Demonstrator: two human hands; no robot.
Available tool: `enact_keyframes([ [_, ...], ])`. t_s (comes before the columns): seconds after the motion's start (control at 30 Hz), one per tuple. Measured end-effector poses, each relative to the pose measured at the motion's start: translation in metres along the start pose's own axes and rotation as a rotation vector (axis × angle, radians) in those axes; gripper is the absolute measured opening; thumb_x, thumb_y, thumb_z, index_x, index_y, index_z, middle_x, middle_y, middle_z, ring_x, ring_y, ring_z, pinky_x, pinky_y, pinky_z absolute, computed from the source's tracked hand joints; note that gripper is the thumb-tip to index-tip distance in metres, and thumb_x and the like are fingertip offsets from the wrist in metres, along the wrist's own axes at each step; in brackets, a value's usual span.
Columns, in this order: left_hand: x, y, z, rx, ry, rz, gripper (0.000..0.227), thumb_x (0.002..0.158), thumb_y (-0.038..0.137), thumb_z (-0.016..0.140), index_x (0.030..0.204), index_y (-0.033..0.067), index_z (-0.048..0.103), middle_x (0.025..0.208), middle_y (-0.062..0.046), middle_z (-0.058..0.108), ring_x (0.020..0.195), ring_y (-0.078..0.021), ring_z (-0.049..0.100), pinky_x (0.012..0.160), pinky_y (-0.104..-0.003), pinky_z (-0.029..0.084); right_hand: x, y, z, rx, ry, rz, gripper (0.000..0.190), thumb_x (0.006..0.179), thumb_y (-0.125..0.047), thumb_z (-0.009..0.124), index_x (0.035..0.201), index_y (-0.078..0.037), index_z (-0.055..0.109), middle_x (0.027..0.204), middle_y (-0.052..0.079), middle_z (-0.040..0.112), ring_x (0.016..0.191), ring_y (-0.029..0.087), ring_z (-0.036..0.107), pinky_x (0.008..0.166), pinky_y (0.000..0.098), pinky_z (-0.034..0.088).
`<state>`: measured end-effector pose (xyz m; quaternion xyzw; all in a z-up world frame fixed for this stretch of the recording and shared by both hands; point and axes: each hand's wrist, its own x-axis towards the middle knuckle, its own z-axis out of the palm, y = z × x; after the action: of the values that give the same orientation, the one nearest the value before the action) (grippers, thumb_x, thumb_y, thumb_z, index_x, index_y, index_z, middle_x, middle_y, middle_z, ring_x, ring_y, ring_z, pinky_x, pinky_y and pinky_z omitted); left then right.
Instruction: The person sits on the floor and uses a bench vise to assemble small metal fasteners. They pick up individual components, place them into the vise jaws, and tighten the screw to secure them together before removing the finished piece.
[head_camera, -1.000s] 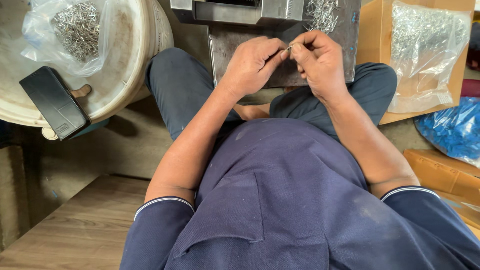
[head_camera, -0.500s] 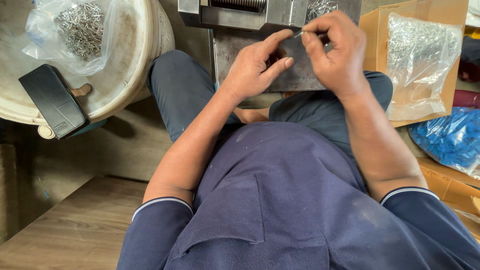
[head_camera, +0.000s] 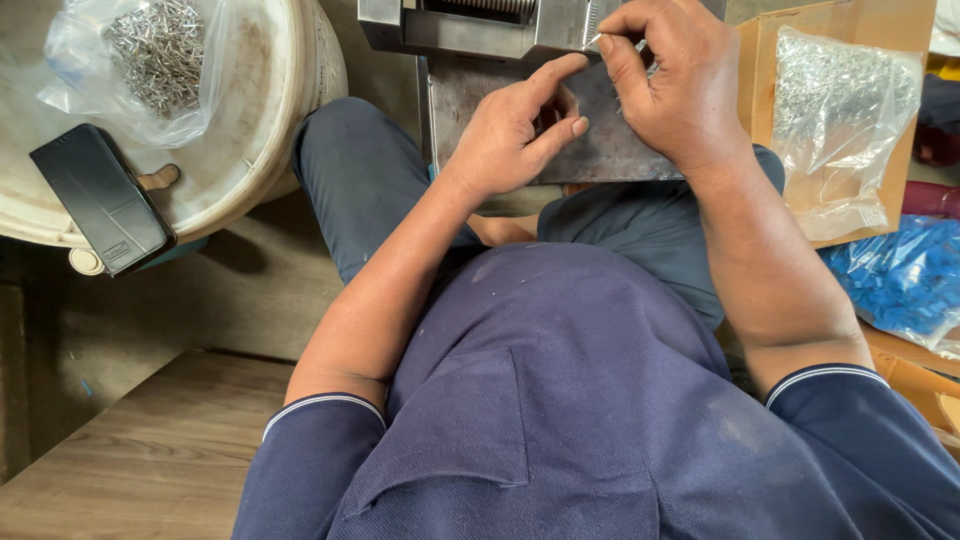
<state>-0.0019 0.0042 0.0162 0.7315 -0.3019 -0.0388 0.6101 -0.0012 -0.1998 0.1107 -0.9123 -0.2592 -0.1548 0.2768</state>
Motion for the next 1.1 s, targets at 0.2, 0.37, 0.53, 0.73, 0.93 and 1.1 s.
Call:
enact_keyframes([
  [0.2, 0.000, 0.001, 0.000, -0.005, 0.002, 0.000, 0.055, 0.103, 0.022, 0.073, 0.151, 0.0147, 0.046, 0.093, 0.001, 0.072, 0.086, -0.0148, 0.072, 0.081, -0.031, 0.058, 0.001, -0.001, 0.002, -0.009, 0.018, -0.087, 0.007, 0.104, 0.004, 0.073, 0.106, 0.000, 0.066, 0.096, 0.011, 0.068, 0.091, 0.025, 0.069, 0.076, 0.0333, 0.054],
  [0.37, 0.000, 0.000, 0.000, -0.007, -0.001, -0.020, 0.056, 0.102, 0.022, 0.074, 0.150, 0.0150, 0.047, 0.093, 0.000, 0.072, 0.083, -0.0153, 0.071, 0.079, -0.031, 0.058, 0.004, -0.006, 0.001, -0.040, -0.001, -0.061, 0.008, 0.103, 0.003, 0.072, 0.108, -0.002, 0.069, 0.101, 0.010, 0.069, 0.090, 0.024, 0.069, 0.075, 0.0319, 0.054],
  [0.53, 0.000, 0.001, -0.001, -0.009, 0.006, -0.009, 0.056, 0.102, 0.021, 0.075, 0.150, 0.0155, 0.047, 0.094, 0.000, 0.072, 0.084, -0.0156, 0.071, 0.079, -0.031, 0.058, -0.003, -0.005, 0.002, 0.021, 0.040, -0.062, 0.014, 0.100, 0.006, 0.068, 0.113, 0.001, 0.068, 0.103, 0.013, 0.067, 0.093, 0.025, 0.069, 0.080, 0.0328, 0.055],
  [0.73, -0.002, 0.004, -0.003, -0.048, 0.026, 0.007, 0.058, 0.101, 0.016, 0.076, 0.151, 0.0148, 0.047, 0.101, -0.002, 0.073, 0.086, -0.0160, 0.072, 0.082, -0.031, 0.059, -0.041, 0.010, 0.007, 0.141, 0.109, 0.124, 0.005, 0.109, 0.001, 0.072, 0.113, 0.001, 0.070, 0.101, 0.012, 0.067, 0.087, 0.022, 0.068, 0.076, 0.0287, 0.055],
  [0.93, -0.002, -0.008, 0.003, -0.232, 0.025, -0.008, 0.050, 0.104, 0.007, 0.074, 0.148, 0.0125, 0.050, 0.106, -0.001, 0.068, 0.090, -0.0106, 0.065, 0.085, -0.026, 0.056, -0.099, 0.024, 0.024, 0.370, 0.198, 0.392, 0.009, 0.107, -0.003, 0.073, 0.113, 0.001, 0.068, 0.098, 0.007, 0.065, 0.079, 0.011, 0.061, 0.071, 0.0247, 0.050],
  [1.1, 0.001, -0.016, 0.008, -0.420, 0.020, -0.057, 0.047, 0.103, 0.001, 0.073, 0.144, 0.0114, 0.052, 0.108, 0.001, 0.065, 0.091, -0.0056, 0.058, 0.080, -0.023, 0.051, -0.123, 0.028, 0.036, 0.443, 0.296, 0.383, 0.010, 0.107, 0.000, 0.073, 0.113, 0.005, 0.067, 0.102, 0.005, 0.062, 0.077, 0.006, 0.055, 0.068, 0.0210, 0.045],
])
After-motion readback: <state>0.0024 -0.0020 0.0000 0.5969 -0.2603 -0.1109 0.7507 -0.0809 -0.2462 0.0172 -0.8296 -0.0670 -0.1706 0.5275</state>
